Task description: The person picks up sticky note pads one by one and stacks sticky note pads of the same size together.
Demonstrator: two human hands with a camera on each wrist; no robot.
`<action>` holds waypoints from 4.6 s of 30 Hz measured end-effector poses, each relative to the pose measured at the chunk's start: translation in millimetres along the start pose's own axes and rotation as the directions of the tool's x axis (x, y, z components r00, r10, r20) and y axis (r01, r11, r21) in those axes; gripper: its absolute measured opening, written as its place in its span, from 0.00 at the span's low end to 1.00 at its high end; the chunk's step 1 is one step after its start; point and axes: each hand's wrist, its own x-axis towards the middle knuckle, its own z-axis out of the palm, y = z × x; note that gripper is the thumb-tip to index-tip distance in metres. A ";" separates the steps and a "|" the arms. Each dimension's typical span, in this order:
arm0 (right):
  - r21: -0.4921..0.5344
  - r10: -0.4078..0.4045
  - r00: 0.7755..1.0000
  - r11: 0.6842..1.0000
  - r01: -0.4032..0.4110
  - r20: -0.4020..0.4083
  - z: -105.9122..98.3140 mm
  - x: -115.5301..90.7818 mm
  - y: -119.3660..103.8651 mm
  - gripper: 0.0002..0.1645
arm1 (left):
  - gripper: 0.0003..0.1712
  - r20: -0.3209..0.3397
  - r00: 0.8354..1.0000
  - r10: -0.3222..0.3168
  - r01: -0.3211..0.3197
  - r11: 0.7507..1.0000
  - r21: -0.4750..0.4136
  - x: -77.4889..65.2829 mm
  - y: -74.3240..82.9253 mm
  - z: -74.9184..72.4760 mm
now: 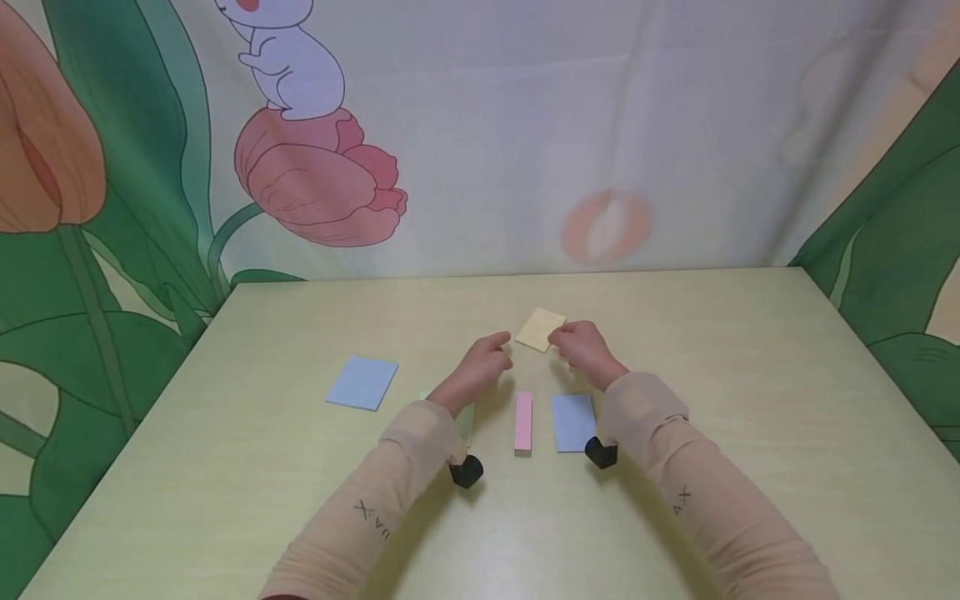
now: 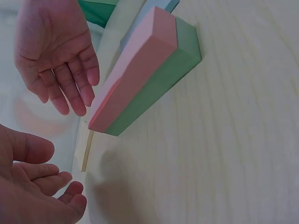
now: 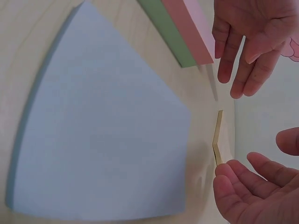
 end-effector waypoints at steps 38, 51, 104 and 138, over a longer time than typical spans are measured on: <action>0.010 0.083 0.995 0.997 -0.082 -0.051 9.0 14.2 5.8 0.25 | 0.35 -0.018 0.999 0.038 -0.033 0.977 0.210 18.5 -2.7 6.5; -0.016 0.076 0.996 0.997 -0.077 -0.050 8.0 13.7 5.5 0.26 | 0.25 -0.006 0.996 0.083 -0.080 0.968 0.237 15.8 -3.4 6.2; -0.056 0.037 0.992 0.997 -0.044 -0.124 0.7 9.6 10.6 0.25 | 0.20 -0.013 0.994 0.105 -0.094 0.926 0.366 -3.7 4.9 13.9; 0.309 0.273 0.953 0.925 -0.222 -0.133 -9.8 9.9 13.6 0.22 | 0.28 -0.040 0.991 0.128 -0.090 0.854 0.513 17.1 -9.5 0.3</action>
